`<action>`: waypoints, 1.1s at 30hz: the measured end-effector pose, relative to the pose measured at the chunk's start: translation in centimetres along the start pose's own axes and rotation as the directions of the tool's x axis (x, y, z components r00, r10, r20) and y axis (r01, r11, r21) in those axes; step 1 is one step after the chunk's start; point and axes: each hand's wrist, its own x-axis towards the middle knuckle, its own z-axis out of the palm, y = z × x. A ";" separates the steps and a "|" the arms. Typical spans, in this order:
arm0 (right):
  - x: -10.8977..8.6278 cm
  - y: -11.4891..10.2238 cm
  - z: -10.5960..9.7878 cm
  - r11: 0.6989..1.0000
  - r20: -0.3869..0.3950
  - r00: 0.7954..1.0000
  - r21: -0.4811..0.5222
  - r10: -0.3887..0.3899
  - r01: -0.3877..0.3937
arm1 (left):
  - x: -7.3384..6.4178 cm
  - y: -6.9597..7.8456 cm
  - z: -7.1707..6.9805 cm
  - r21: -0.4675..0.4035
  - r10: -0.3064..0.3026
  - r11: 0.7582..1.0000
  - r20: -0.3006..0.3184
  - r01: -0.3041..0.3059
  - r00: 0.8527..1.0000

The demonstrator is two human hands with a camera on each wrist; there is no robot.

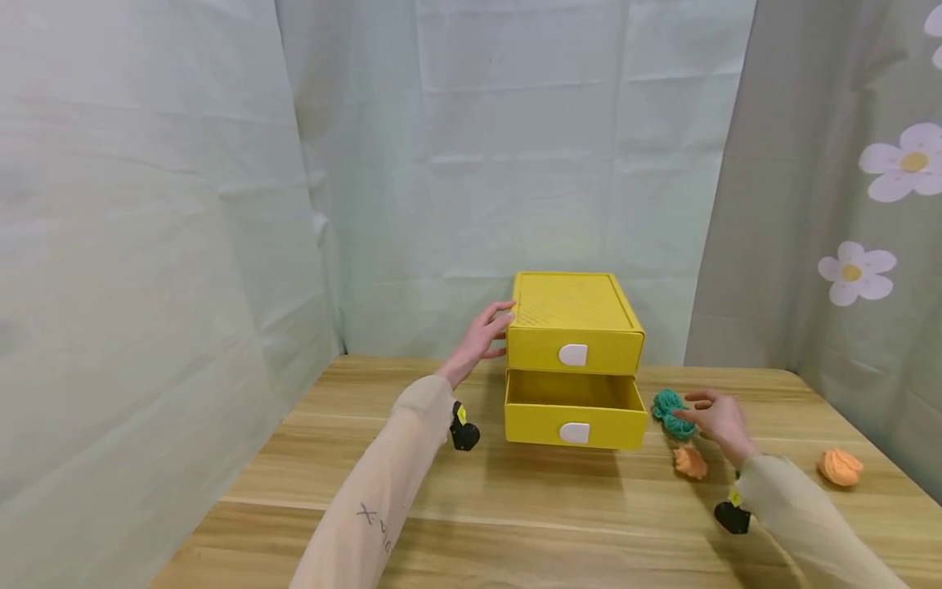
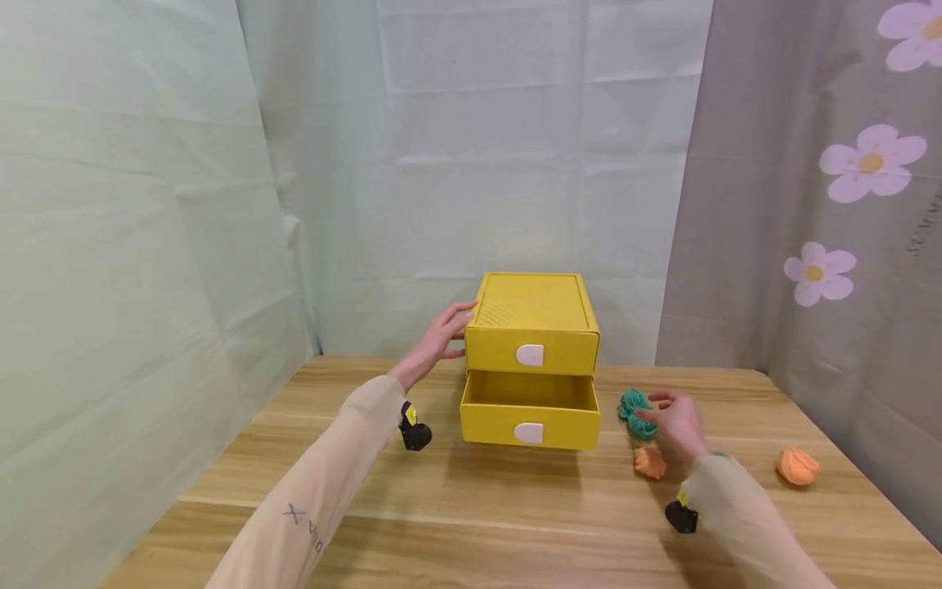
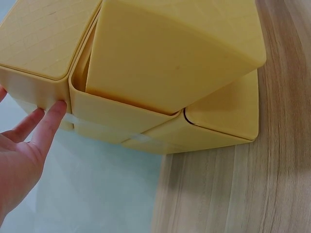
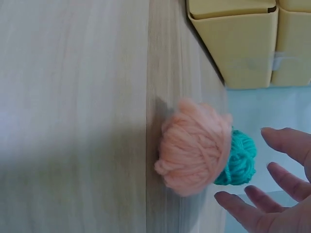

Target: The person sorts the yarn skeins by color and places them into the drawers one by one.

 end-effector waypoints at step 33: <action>0.5 1.5 0.6 0.992 -0.036 0.997 0.104 0.073 -0.069 | 0.0 0.0 -0.1 -0.009 0.004 1.000 0.003 -0.004 1.000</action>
